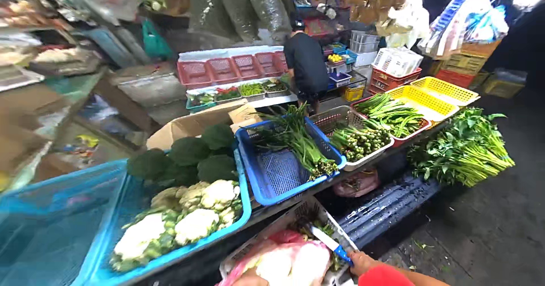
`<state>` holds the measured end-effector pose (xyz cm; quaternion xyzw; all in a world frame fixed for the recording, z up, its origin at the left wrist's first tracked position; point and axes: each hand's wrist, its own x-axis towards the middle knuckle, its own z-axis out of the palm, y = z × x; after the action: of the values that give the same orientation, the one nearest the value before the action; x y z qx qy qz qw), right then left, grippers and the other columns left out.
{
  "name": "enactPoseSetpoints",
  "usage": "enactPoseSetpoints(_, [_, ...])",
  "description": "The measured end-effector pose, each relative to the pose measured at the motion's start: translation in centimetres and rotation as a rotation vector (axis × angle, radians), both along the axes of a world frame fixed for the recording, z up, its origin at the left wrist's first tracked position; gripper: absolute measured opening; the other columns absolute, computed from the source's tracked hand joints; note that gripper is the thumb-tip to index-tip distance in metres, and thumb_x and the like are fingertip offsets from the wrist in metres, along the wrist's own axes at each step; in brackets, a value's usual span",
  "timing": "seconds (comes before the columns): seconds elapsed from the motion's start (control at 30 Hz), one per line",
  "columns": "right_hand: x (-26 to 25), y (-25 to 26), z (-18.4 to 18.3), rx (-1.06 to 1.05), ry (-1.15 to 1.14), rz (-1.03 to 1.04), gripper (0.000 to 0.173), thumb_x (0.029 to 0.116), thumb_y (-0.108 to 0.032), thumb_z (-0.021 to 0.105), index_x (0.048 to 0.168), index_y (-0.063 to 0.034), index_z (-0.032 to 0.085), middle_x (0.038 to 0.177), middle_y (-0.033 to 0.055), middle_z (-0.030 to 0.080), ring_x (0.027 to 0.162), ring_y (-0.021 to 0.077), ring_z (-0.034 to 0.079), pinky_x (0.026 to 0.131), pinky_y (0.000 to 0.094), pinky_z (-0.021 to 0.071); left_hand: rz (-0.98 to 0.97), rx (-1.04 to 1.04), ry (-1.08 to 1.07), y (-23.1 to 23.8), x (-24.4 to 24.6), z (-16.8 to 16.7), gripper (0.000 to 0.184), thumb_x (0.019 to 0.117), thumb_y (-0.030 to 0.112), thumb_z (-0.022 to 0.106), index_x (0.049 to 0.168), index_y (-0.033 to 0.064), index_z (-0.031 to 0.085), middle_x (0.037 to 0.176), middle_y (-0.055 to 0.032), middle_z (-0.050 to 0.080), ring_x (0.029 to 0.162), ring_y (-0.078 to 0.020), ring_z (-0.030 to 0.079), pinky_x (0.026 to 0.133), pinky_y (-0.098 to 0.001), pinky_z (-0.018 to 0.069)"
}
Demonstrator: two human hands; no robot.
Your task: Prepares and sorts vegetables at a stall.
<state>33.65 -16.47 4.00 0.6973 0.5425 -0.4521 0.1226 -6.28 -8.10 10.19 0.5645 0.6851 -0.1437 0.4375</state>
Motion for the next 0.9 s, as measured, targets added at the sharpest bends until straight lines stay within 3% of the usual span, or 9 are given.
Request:
enactPoseSetpoints(0.13, [-1.8,0.2,2.6,0.151,0.163,0.063,0.053,0.0953,-0.022,0.07,0.144,-0.0065,0.056,0.141,0.0274,0.056,0.13,0.0437,0.056,0.109,0.0619,0.0453,0.053,-0.049,-0.194,-3.0,-3.6,6.8,0.095,0.0768,0.017,0.088,0.155,0.0009,0.037,0.15,-0.0275,0.047,0.141,-0.0399,0.045,0.116,-0.059,0.0369])
enactPoseSetpoints(0.23, [-5.1,1.4,4.3,0.196,0.445,0.11,0.05,0.0975,-0.019,0.066,0.142,0.0008,0.054,0.133,0.0265,0.061,0.12,0.0382,0.062,0.106,0.0548,0.0495,0.266,-0.009,-0.523,-7.1,-6.9,10.0,0.083,0.0755,0.005,0.082,0.149,0.0032,0.043,0.129,-0.0201,0.063,0.114,-0.0281,0.065,0.098,-0.0486,0.0543])
enactPoseSetpoints(0.37, [-11.1,3.1,11.0,0.161,0.777,0.136,0.055,0.099,-0.026,0.064,0.147,-0.0025,0.049,0.136,0.0185,0.062,0.12,0.0285,0.064,0.101,0.047,0.0539,0.467,0.042,-0.966,-10.9,-9.0,11.1,0.088,0.0663,0.011,0.083,0.145,0.0075,0.044,0.113,-0.0069,0.072,0.096,-0.0152,0.072,0.087,-0.0376,0.0617])
enactPoseSetpoints(0.57, [-19.6,3.9,20.3,0.218,1.238,0.16,0.125,0.0709,-0.047,0.088,0.162,-0.0079,0.012,0.154,0.0158,0.044,0.131,0.0233,0.057,0.103,0.0422,0.0549,0.477,0.327,-1.173,-13.6,-6.8,13.8,0.108,0.0532,0.02,0.095,0.146,0.0086,0.04,0.117,-0.0029,0.073,0.103,-0.0147,0.072,0.091,-0.0376,0.0614])
enactPoseSetpoints(0.63, [-21.2,3.3,22.9,0.305,1.292,0.237,0.13,0.0668,-0.041,0.092,0.162,-0.0063,0.01,0.16,0.0157,0.036,0.136,0.0195,0.052,0.107,0.0375,0.0522,0.453,0.45,-1.176,-14.1,-5.8,15.1,0.106,0.0531,0.015,0.094,0.145,0.0079,0.041,0.119,-0.0004,0.072,0.106,-0.0125,0.071,0.094,-0.0363,0.0607])
enactPoseSetpoints(0.7, [-21.8,2.8,24.7,0.45,1.297,0.298,0.112,0.0698,-0.03,0.091,0.157,-0.0001,0.026,0.152,0.0176,0.045,0.132,0.0187,0.055,0.106,0.0348,0.0525,0.434,0.557,-1.145,-14.5,-5.2,16.3,0.104,0.0528,0.004,0.092,0.144,0.0048,0.041,0.121,0.0006,0.071,0.11,-0.0095,0.069,0.097,-0.0328,0.0592])
enactPoseSetpoints(0.77, [-21.9,2.5,25.8,0.643,1.175,0.398,0.1,0.0713,-0.031,0.088,0.152,-0.0008,0.038,0.148,0.0135,0.051,0.133,0.016,0.054,0.115,0.0389,0.0444,0.332,0.672,-1.104,-14.6,-5.2,16.7,0.108,0.0582,0.002,0.091,0.15,0.0002,0.035,0.131,-0.0036,0.066,0.118,-0.0089,0.065,0.104,-0.0314,0.0548])
enactPoseSetpoints(0.8, [-21.8,2.4,26.0,0.737,1.098,0.448,0.098,0.0721,-0.036,0.086,0.151,-0.0022,0.04,0.149,0.0117,0.052,0.138,0.0172,0.05,0.124,0.0511,0.03,0.292,0.717,-1.074,-14.5,-5.2,16.7,0.11,0.0615,0.002,0.091,0.154,-0.0003,0.03,0.137,-0.006,0.062,0.122,-0.0091,0.062,0.107,-0.0314,0.0525])
enactPoseSetpoints(0.9, [-21.9,2.6,26.1,0.87,0.977,0.481,0.096,0.073,-0.046,0.083,0.15,-0.0031,0.044,0.147,0.0103,0.055,0.141,0.0188,0.047,0.126,0.0658,0.0099,0.308,0.766,-1.082,-14.9,-5.0,16.9,0.118,0.0627,0.006,0.091,0.158,0.0019,0.023,0.149,-0.0095,0.052,0.133,-0.0115,0.054,0.113,-0.0319,0.047])
